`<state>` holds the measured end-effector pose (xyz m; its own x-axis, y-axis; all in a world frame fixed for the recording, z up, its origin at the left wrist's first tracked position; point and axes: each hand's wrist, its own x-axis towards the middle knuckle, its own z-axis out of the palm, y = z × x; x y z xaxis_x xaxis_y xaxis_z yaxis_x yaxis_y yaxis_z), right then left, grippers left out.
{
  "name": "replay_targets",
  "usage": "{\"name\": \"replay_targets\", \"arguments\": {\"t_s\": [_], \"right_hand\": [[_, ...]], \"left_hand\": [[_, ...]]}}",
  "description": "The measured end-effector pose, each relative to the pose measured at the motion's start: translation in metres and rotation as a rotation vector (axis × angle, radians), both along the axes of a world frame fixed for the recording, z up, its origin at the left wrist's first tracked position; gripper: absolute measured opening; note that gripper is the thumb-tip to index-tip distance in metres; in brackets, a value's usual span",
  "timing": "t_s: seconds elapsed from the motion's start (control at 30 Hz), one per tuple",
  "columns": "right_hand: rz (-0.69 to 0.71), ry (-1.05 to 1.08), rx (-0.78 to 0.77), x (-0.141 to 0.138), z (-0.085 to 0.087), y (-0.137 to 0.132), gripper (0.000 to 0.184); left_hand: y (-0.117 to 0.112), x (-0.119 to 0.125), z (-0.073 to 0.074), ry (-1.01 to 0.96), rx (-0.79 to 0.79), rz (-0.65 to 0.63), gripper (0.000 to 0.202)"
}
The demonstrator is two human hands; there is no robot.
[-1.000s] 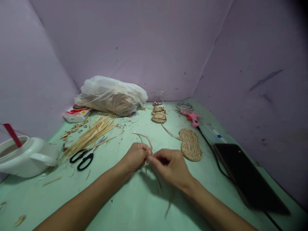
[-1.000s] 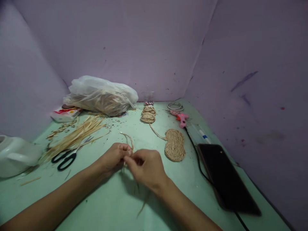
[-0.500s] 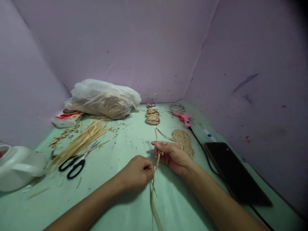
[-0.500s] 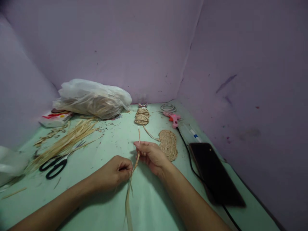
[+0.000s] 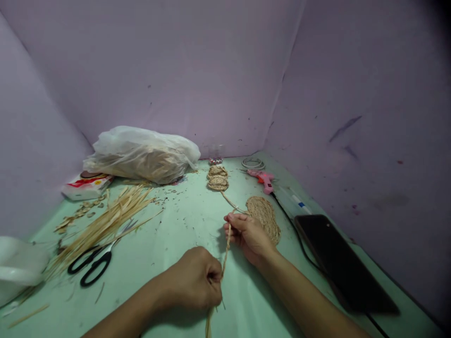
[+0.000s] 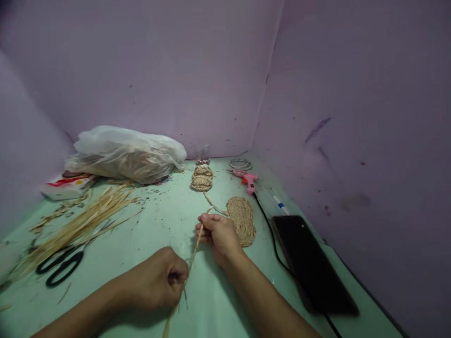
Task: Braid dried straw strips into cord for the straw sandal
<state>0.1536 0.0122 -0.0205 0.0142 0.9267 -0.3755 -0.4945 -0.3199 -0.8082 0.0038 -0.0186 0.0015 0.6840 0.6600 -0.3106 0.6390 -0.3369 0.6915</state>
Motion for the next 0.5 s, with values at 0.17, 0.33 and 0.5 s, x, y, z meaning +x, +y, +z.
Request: {"name": "replay_targets", "arguments": {"t_s": [0.17, 0.33, 0.5], "right_hand": [[0.028, 0.010, -0.063, -0.006, 0.003, -0.002, 0.010], [0.059, 0.023, -0.133, -0.009, 0.009, -0.001, 0.011], [0.082, 0.000, -0.063, -0.009, 0.004, -0.001, 0.020]], "left_hand": [[-0.007, 0.006, 0.001, 0.059, 0.204, -0.120, 0.012], [-0.010, 0.016, 0.010, 0.199, 0.296, -0.177, 0.007], [-0.008, 0.014, 0.006, 0.173, 0.214, -0.105, 0.010]]}}
